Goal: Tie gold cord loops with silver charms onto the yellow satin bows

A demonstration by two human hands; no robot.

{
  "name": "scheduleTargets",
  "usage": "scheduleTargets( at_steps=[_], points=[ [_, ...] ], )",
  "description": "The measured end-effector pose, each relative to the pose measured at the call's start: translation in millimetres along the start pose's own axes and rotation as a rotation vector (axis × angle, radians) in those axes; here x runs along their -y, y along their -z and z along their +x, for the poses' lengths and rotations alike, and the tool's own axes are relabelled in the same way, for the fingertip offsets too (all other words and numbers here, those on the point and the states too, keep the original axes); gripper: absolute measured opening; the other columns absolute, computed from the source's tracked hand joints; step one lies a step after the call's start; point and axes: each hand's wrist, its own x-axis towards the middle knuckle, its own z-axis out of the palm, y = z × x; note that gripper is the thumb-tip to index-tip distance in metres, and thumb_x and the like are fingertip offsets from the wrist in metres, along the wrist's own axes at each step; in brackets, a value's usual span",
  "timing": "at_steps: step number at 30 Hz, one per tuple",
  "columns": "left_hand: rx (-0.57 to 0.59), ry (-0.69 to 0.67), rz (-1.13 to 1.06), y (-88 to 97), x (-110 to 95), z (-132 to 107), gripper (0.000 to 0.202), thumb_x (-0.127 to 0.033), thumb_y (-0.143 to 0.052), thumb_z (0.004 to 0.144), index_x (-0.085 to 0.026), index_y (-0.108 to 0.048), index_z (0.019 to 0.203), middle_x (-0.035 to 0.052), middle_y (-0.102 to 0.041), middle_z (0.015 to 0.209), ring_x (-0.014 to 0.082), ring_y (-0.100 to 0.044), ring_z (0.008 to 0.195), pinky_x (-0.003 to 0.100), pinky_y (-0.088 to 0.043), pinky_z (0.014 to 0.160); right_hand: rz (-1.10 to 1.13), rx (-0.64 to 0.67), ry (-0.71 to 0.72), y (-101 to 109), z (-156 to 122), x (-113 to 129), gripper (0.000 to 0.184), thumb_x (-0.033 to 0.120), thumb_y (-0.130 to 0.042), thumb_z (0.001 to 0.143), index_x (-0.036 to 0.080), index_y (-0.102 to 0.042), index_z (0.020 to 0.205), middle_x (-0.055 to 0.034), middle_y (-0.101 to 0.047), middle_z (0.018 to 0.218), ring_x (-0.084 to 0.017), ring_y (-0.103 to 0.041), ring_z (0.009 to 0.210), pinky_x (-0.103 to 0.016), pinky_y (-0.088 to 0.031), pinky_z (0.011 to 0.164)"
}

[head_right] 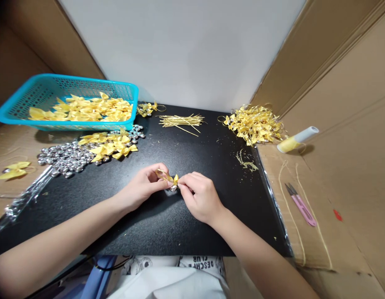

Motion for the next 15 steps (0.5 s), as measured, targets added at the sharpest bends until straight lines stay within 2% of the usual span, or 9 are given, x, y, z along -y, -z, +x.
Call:
scheduleTargets(
  at_steps=[8,15],
  points=[
    [0.036,0.000,-0.074,-3.1,-3.1,-1.1,0.024,-0.016,-0.078,0.064,-0.016,-0.055,0.069,-0.0056,-0.064,0.059,0.0065,-0.055,0.055,0.018,-0.039,0.056,0.006,-0.037,-0.049,-5.9,-1.9,1.1,0.018,0.011,-0.054,0.088,0.018,-0.063,0.075,0.0008,-0.059,0.061,-0.012,-0.052,0.056,-0.025,-0.041,0.055],
    [0.034,0.026,-0.058,-3.0,-3.7,-0.7,0.018,-0.018,-0.079,0.064,-0.015,-0.062,0.066,-0.0006,-0.070,0.066,0.0111,-0.063,0.063,0.023,-0.047,0.066,0.032,-0.061,-0.052,-8.7,-1.7,0.3,0.018,0.011,-0.054,0.088,0.019,-0.065,0.077,-0.0011,-0.067,0.067,-0.014,-0.059,0.061,-0.026,-0.046,0.059]
  ],
)
